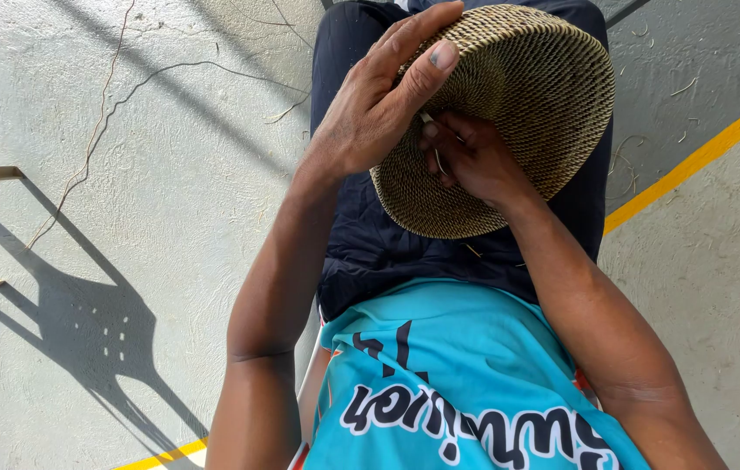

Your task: Trim and weave the edges of a woven basket using a small metal tool.

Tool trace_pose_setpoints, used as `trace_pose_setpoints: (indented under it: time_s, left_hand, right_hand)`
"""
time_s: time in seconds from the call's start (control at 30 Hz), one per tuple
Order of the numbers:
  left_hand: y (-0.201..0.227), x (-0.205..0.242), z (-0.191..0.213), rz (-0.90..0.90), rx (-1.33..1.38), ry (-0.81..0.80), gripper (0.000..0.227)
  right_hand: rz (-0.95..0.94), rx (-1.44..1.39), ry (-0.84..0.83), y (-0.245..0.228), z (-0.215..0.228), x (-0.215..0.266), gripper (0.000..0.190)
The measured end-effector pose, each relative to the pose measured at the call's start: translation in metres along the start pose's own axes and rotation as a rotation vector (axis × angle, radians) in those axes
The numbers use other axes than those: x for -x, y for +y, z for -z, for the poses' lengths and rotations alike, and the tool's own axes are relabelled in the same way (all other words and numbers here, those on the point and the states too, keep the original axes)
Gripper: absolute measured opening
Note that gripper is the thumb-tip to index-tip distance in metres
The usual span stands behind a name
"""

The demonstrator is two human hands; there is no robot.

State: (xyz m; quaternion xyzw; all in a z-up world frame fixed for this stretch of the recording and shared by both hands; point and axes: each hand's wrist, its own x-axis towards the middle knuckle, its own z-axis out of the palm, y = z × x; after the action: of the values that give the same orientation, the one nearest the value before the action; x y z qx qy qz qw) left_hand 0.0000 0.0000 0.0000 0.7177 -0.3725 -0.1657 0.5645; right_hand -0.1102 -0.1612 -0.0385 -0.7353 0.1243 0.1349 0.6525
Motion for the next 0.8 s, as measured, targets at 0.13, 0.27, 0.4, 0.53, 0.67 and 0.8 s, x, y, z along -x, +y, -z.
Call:
trace_pose_setpoints:
  time_s: [0.13,0.27,0.4,0.53,0.67,0.8]
  left_hand:
    - [-0.003,0.001,0.0,-0.018,0.014,-0.008,0.057]
    - [-0.002,0.001,-0.001,-0.003,0.016,0.003,0.062]
    - [0.002,0.0,0.001,-0.001,0.004,-0.005,0.062]
    - [0.001,0.0,0.0,-0.007,0.011,-0.003,0.062]
    - [0.0,0.0,-0.001,-0.003,0.023,0.005,0.062]
    - [0.003,0.0,0.001,-0.004,0.035,-0.002,0.061]
  right_hand:
    - [0.025,-0.073,0.057,0.015,0.003,-0.004,0.03]
    - [0.045,-0.207,0.142,0.019,0.007,-0.007,0.025]
    - [0.055,-0.259,0.135,0.017,0.006,-0.008,0.024]
    - [0.059,-0.259,0.13,0.024,0.008,-0.009,0.027]
    - [0.04,-0.242,0.137,0.023,0.008,-0.008,0.031]
    - [0.048,-0.251,0.143,0.024,0.007,-0.008,0.033]
